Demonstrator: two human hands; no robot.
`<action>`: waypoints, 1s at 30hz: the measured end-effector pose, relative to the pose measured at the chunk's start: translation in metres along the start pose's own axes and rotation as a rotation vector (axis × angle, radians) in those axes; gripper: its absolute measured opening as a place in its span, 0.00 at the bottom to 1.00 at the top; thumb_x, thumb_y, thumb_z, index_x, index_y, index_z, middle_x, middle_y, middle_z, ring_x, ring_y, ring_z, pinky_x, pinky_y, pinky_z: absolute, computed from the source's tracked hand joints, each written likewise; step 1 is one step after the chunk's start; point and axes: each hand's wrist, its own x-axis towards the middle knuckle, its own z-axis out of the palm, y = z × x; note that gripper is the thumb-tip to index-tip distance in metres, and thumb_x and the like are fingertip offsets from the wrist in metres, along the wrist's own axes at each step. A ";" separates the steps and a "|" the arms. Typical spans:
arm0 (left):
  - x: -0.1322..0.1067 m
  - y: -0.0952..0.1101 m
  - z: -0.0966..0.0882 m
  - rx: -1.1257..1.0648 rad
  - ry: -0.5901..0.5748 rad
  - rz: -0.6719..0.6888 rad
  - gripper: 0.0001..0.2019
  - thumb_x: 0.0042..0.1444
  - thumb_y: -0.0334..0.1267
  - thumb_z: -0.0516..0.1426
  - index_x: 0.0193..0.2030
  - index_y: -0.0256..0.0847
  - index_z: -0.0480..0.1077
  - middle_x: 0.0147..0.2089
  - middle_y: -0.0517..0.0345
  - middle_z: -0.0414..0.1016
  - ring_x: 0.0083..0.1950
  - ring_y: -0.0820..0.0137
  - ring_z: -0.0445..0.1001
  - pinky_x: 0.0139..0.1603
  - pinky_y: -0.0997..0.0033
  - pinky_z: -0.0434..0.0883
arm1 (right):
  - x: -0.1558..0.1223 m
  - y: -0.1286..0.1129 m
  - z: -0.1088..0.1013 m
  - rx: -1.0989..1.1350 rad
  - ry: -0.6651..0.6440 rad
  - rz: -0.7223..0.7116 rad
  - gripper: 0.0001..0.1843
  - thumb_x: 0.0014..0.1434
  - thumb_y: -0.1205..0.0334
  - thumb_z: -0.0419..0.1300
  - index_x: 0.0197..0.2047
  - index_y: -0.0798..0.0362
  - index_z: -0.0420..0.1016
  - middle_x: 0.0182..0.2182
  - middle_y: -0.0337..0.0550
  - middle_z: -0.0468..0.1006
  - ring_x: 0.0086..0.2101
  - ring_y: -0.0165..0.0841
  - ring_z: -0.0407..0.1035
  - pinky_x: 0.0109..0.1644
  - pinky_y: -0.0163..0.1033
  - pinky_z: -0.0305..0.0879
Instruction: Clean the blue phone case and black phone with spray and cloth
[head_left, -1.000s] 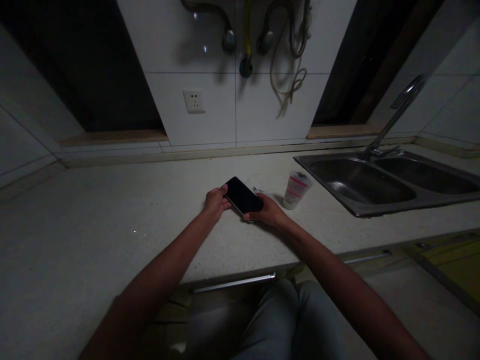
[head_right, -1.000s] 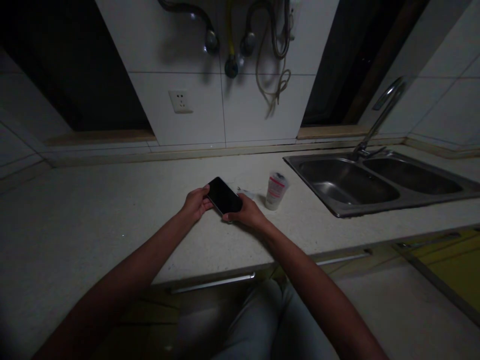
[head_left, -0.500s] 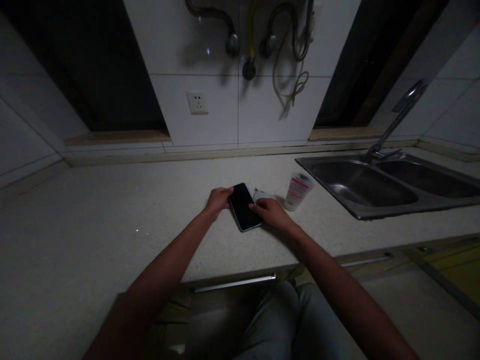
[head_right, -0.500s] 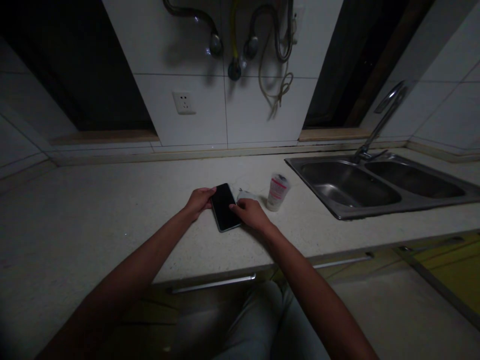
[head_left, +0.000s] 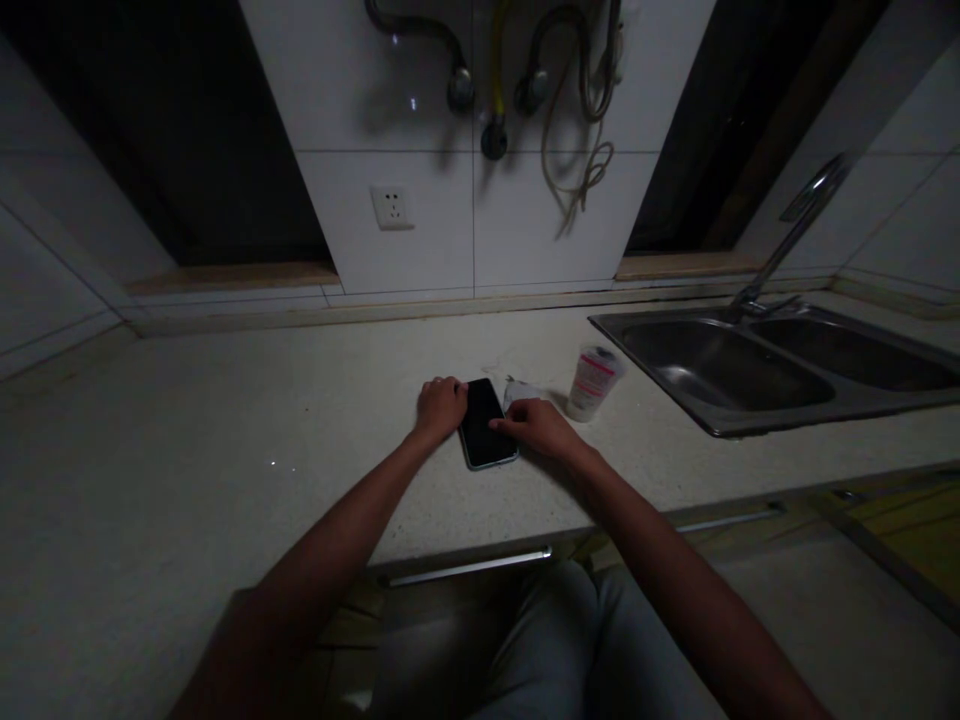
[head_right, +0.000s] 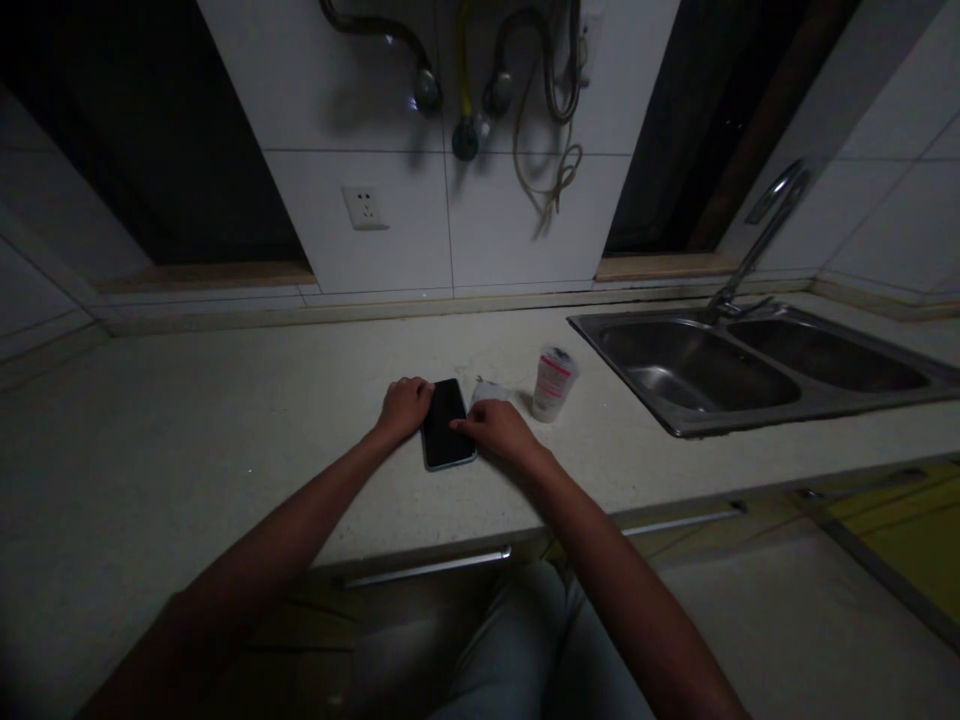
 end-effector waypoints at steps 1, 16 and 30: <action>-0.001 0.000 0.001 0.046 -0.007 0.002 0.15 0.65 0.40 0.51 0.42 0.38 0.78 0.47 0.40 0.77 0.53 0.55 0.72 0.58 0.59 0.62 | 0.000 0.000 0.000 0.000 0.007 0.003 0.20 0.55 0.45 0.64 0.23 0.53 0.72 0.19 0.39 0.71 0.23 0.30 0.62 0.27 0.37 0.49; -0.009 0.011 -0.001 0.216 -0.035 -0.010 0.18 0.67 0.43 0.48 0.50 0.37 0.75 0.54 0.37 0.73 0.58 0.49 0.67 0.54 0.56 0.64 | 0.000 0.001 0.001 0.067 0.057 0.061 0.18 0.49 0.52 0.71 0.40 0.52 0.75 0.27 0.39 0.77 0.28 0.34 0.69 0.32 0.37 0.58; 0.015 -0.015 -0.013 -0.284 0.097 -0.123 0.10 0.63 0.35 0.52 0.43 0.38 0.74 0.45 0.50 0.80 0.47 0.66 0.75 0.49 0.69 0.68 | 0.007 0.013 0.000 0.266 0.311 0.004 0.18 0.61 0.47 0.55 0.39 0.54 0.76 0.27 0.40 0.76 0.28 0.33 0.68 0.32 0.36 0.60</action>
